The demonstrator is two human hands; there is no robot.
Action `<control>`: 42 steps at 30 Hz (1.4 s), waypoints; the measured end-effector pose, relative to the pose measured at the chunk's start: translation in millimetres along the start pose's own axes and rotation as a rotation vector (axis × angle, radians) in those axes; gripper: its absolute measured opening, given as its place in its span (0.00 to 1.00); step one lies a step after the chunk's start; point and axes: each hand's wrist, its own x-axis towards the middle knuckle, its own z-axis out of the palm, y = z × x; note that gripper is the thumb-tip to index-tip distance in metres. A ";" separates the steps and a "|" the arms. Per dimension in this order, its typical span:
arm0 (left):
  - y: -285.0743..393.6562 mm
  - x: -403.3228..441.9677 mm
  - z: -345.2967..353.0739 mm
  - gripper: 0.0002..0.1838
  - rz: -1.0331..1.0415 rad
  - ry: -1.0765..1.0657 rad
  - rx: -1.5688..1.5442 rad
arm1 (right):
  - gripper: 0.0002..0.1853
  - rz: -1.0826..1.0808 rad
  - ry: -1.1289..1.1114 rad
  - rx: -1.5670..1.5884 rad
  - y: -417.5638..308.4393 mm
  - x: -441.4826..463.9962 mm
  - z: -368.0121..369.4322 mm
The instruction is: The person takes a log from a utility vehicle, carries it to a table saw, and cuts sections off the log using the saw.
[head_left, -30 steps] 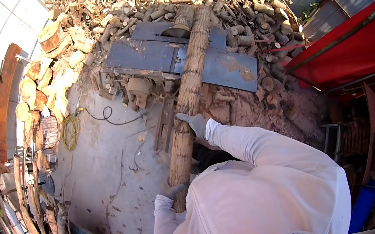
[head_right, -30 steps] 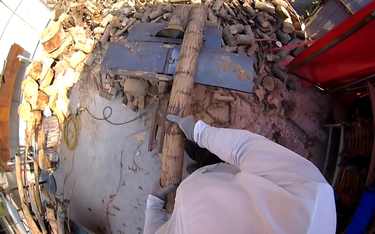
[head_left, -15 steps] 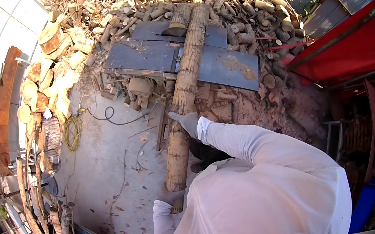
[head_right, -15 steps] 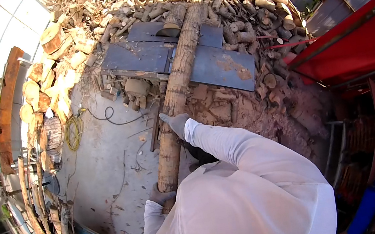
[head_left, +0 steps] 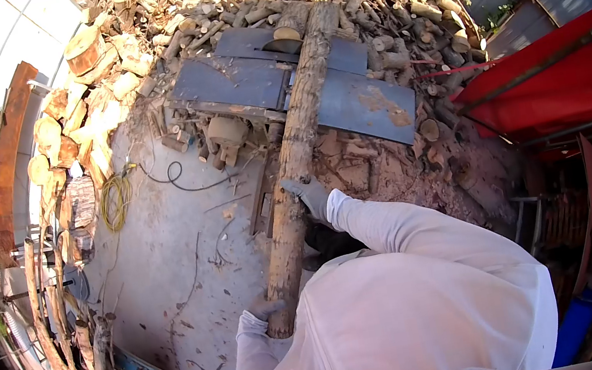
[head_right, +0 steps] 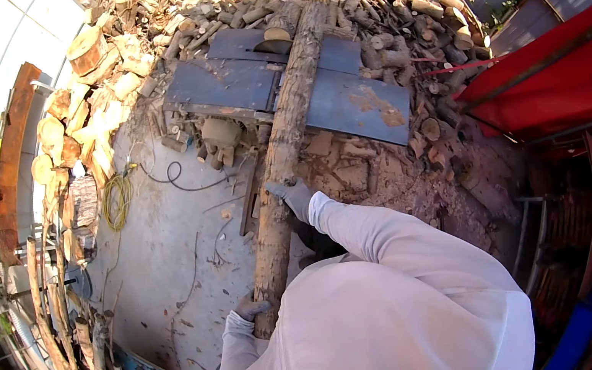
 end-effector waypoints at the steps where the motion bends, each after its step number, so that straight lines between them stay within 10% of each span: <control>1: 1.7 -1.4 2.7 0.44 0.017 -0.028 -0.028 | 0.21 0.052 -0.044 0.036 0.8 1.2 -0.8; 16: 50.9 -41.0 51.0 0.44 0.039 0.305 0.563 | 0.51 0.114 0.286 -0.602 -12.5 -0.1 28.3; 26: 47.6 -43.9 4.6 0.45 -0.083 0.102 0.222 | 0.39 0.089 -0.141 0.005 -6.2 -1.5 -16.5; 35: 13.5 -24.9 -40.8 0.51 -0.120 -0.148 -0.049 | 0.37 0.041 0.007 0.179 15.5 8.6 0.4; 42: 18.6 -30.3 -29.8 0.52 -0.118 -0.141 -0.060 | 0.27 -0.056 -0.019 -0.142 -2.7 0.5 10.0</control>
